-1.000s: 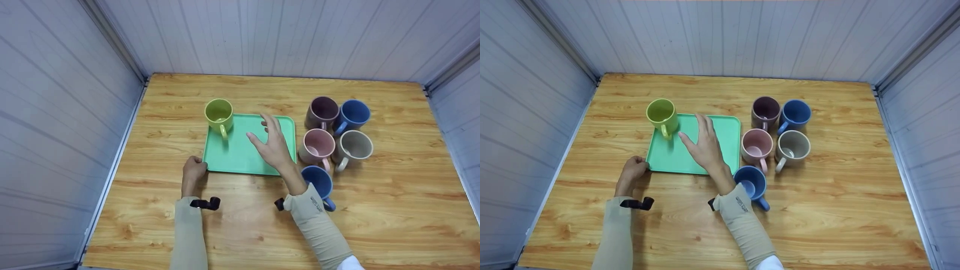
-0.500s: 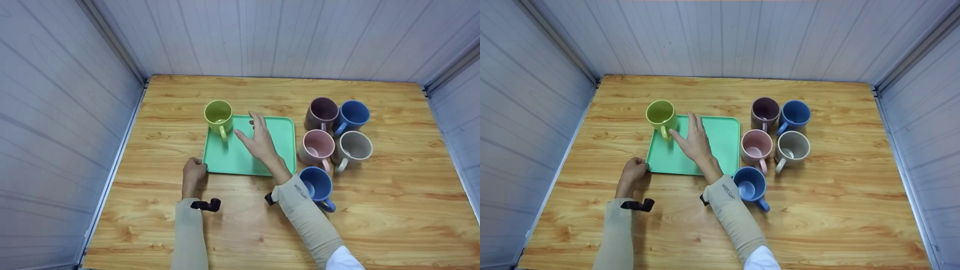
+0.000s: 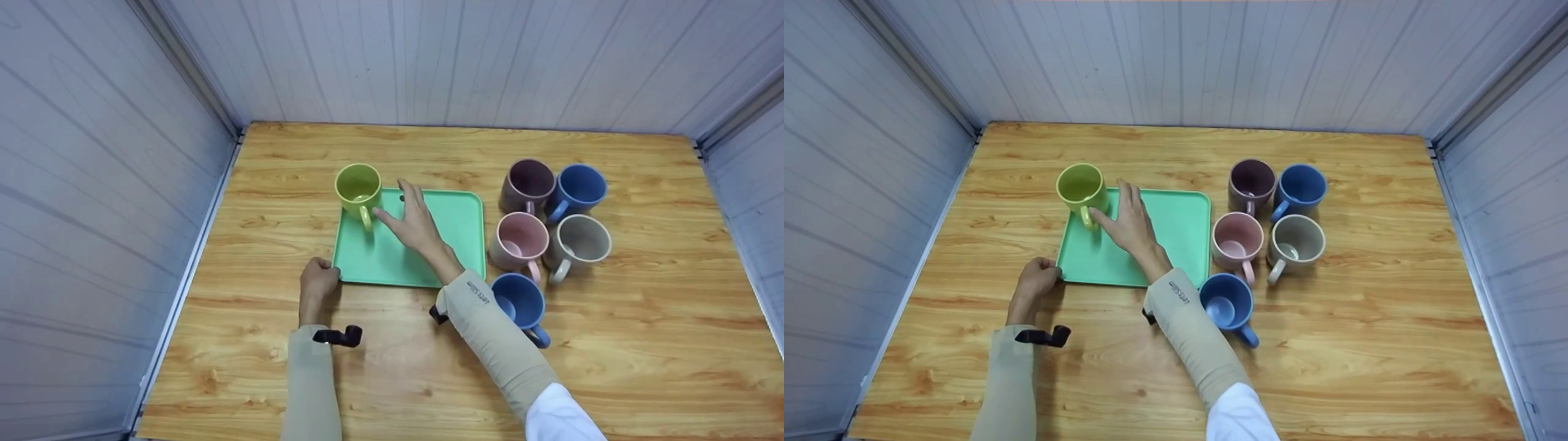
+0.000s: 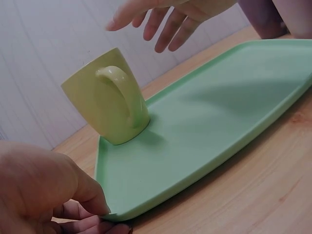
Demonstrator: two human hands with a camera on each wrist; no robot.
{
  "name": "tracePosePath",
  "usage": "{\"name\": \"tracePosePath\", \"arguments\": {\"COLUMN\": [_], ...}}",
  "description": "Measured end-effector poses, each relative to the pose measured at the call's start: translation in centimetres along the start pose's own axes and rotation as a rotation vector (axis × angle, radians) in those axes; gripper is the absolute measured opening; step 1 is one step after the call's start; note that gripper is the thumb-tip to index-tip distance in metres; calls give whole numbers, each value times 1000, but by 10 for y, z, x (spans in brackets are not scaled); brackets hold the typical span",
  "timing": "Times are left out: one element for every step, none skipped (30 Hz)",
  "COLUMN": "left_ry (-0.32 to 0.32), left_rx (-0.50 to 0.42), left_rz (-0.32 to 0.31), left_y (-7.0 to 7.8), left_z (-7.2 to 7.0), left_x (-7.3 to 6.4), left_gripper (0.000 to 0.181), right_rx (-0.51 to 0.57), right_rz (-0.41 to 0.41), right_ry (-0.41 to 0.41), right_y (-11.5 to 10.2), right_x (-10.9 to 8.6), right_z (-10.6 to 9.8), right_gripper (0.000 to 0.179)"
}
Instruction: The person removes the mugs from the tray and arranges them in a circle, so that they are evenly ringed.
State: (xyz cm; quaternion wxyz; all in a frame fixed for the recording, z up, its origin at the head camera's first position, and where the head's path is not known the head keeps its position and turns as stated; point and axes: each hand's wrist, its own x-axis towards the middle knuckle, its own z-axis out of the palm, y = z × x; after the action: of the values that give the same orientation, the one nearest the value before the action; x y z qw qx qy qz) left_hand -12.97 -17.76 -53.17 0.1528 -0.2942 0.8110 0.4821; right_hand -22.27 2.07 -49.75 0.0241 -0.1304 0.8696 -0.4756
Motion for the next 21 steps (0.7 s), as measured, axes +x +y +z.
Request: {"name": "tracePosePath", "arguments": {"left_ry": [1, 5, 6, 3, 3, 2, 0, 1, 0, 2, 4, 7, 10, 14, 17, 19, 20, 20, 20, 20, 20], "left_rx": [0, 2, 0, -2, -4, -4, -3, -3, -3, -4, -5, -7, -9, -13, -13, -16, -17, -17, -18, -18, -18], "left_rz": [-2, -3, -7, -13, -16, -17, -18, -19, -20, -20, -14, -9, -1, 5, 11, 16, 17, 14, 10, 5, 1], "left_y": [0, 0, 0, 0, 0, 0, 0, 0, 0, 0, 0, 0, -1, -1, -2, -2, -2, -2, -3, -3, -3], "left_z": [0, 0, 0, 0, 0, 0, 0, 0, 0, 0, 0, 0, 0, 0, 0, 0, 0, 1, 1, 1, 1], "left_x": [0, 0, 0, -1, -1, -1, -2, -2, -2, -2, -3, -3, -4, -4, -4, -4, -5, -5, -5, -4, -4], "left_gripper": [29, 29, 29, 29, 29, 29, 29, 29, 29, 29, 28, 28, 27, 26, 26, 25, 25, 25, 25, 25, 25], "right_rx": [2, 4, 2, -2, -6, -11, -18, -24, -30, -35, -31, -29, -27, -22, -19, -14, -8, -9, -7, -4, -3], "right_rz": [7, 12, 14, 13, 12, 12, 13, 13, 15, 20, 24, 29, 32, 36, 40, 43, 47, 51, 54, 54, 54], "right_ry": [-7, -13, -20, -27, -34, -42, -50, -57, -65, -73, -79, -84, -89, -92, -97, -101, -104, -110, -115, -119, -123], "right_y": [0, 0, -1, -1, -1, -1, -2, -2, -2, -2, -3, -3, -3, -4, -4, -4, -4, -4, -4, -4, -4], "right_x": [2, 3, 5, 6, 8, 9, 10, 11, 12, 13, 14, 15, 16, 17, 18, 19, 20, 21, 22, 22, 23], "right_z": [1, 2, 2, 3, 4, 4, 4, 5, 5, 5, 6, 6, 6, 6, 7, 8, 8, 9, 9, 10, 11], "right_gripper": [85, 86, 86, 87, 87, 88, 88, 88, 89, 89, 90, 91, 91, 92, 93, 93, 94, 94, 95, 95, 96]}}
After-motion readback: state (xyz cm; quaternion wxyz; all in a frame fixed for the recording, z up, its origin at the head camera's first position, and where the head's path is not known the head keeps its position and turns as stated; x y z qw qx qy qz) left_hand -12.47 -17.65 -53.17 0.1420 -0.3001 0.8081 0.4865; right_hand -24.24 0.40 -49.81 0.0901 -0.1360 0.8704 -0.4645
